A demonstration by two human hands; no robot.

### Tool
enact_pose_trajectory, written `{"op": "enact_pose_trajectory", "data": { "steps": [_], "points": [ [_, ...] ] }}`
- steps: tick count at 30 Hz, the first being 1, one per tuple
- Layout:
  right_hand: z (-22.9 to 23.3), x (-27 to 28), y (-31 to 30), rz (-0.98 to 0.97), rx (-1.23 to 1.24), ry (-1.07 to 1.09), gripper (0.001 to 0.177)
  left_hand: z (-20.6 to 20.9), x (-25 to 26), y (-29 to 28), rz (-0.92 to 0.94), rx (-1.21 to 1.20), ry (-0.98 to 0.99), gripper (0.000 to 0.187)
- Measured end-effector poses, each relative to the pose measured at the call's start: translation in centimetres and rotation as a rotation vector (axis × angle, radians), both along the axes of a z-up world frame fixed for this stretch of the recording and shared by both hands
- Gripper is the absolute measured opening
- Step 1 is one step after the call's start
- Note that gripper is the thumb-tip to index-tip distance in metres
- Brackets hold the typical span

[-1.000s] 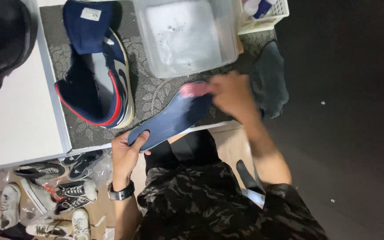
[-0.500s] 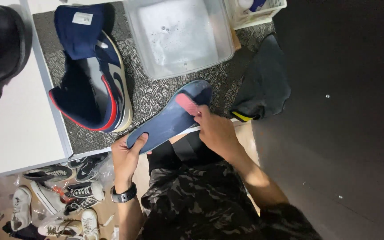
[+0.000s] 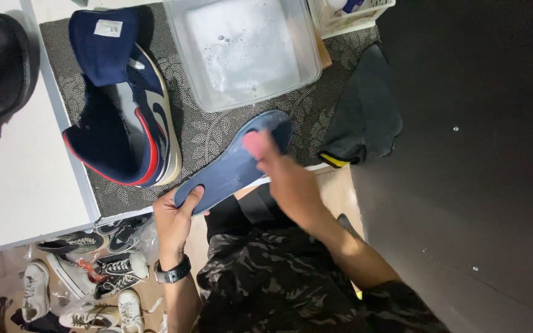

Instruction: The person cleans a blue shoe insole by scrubbing it with a pink brush dipped in soapy water, then wipes it with a yellow cloth. They spray the insole with a cleaning solution and place it back into the shoe.

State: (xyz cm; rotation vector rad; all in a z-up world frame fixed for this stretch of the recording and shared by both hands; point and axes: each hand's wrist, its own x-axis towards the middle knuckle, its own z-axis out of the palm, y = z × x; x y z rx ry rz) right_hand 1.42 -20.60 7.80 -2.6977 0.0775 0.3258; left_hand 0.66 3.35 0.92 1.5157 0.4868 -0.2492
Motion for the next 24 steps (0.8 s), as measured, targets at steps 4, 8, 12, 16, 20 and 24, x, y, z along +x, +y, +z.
{"op": "enact_pose_trajectory", "data": {
  "steps": [4,8,12,16,20,24],
  "points": [
    [-3.8,-0.4,-1.1,0.153,-0.348,-0.453,0.051,3.4,0.8,-1.3,-0.015,0.022,-0.008,0.016],
    [-4.7,1.0,-3.2,-0.074,-0.234,-0.196,0.055,2.0,0.2,-0.7,-0.012,0.042,-0.013,0.016],
    [-1.6,-1.2,0.0,0.020,-0.101,-0.124,0.053,3.2,0.7,-1.1,-0.045,0.087,-0.013,0.018],
    [-4.3,0.2,-2.3,-0.086,-0.054,-0.101,0.048,2.9,0.3,-1.0,-0.026,0.059,-0.010,0.018],
    [-5.1,-0.8,-0.7,-0.070,-0.138,-0.238,0.051,2.5,0.9,-1.1,-0.027,0.066,-0.018,0.022],
    [-7.9,0.9,-5.2,-0.199,-0.157,-0.214,0.050,2.1,0.5,-0.8,-0.058,0.085,-0.016,0.021]
  ]
}}
